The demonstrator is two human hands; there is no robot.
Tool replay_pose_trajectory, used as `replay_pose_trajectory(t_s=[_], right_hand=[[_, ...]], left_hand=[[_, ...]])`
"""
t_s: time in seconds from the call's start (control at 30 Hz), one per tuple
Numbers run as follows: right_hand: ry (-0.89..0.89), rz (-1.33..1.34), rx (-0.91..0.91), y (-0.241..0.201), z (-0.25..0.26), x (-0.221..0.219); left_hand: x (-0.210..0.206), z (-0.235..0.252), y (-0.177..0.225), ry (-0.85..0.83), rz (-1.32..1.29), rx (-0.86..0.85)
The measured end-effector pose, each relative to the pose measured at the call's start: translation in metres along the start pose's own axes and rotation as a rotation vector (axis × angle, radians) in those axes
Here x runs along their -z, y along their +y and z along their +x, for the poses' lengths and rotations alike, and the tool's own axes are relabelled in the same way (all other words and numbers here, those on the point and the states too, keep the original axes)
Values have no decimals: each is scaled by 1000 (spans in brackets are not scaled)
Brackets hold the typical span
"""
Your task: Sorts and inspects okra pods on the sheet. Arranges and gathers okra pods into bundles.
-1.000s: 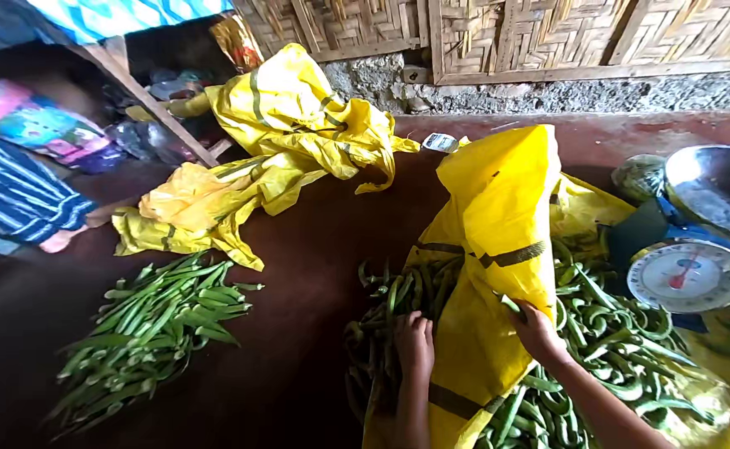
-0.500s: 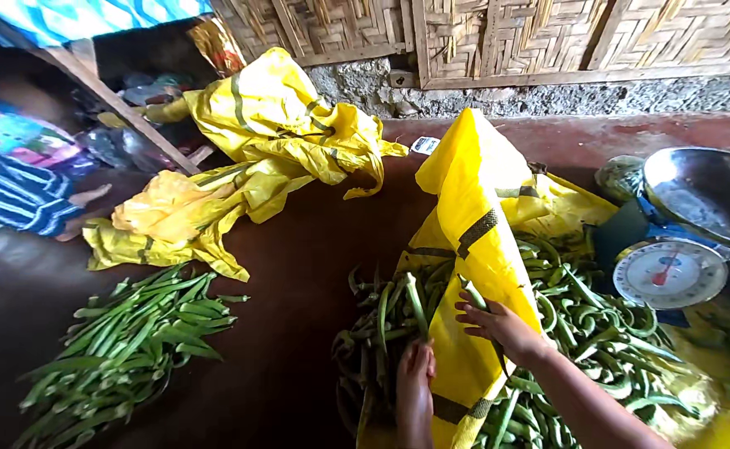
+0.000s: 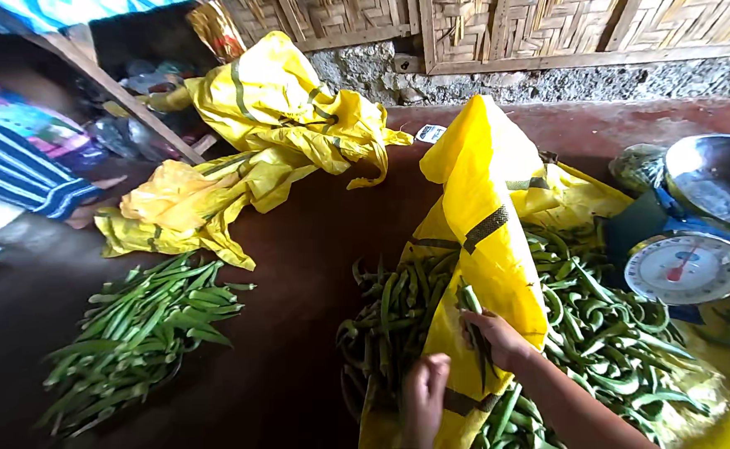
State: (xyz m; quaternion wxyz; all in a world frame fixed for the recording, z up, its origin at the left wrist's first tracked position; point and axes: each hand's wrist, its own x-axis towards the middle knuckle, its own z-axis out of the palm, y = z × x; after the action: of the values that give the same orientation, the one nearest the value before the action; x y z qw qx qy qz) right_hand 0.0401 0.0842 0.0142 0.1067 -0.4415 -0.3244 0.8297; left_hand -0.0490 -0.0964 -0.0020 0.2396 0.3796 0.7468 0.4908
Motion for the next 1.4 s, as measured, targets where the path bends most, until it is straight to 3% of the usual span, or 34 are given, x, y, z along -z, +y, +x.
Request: replay_pose_trajectory(t_s=[0.1,0.2,0.3,0.47,0.57,0.7,0.8,0.93,1.03,1.17,1.27,1.4], right_hand=[[160,-425,77,17,19,44],[144,-369,116,34,31,76],[131,-319,130,35,31,74],[103,-320,76,11,14,55],[-69,-350,189,5,7,39],[-294,-397,247,1,-8,13],[-395,-148,203,6,-18,-1],[-443,135,189,11,-19,-5],[-316,135,189,8,-19,-7],[-101,285,-16,0,-18,-10],[-72,370,-140,2,-14,-7],[-144,280,-141,0,-8,6]], left_hand=[[29,35,-31,294,429,171],[39,75,-56,122,743,528],[37,82,-68,59,827,538],[54,38,-56,195,502,198],[62,-1,-36,221,270,231],[61,-22,-16,112,45,276],[55,-21,-14,47,-65,308],[49,-19,-17,97,-266,389],[45,-22,-17,89,-327,362],[36,-26,-15,3,-388,251],[30,-25,-18,-7,-390,241],[29,-23,-24,146,-224,220]])
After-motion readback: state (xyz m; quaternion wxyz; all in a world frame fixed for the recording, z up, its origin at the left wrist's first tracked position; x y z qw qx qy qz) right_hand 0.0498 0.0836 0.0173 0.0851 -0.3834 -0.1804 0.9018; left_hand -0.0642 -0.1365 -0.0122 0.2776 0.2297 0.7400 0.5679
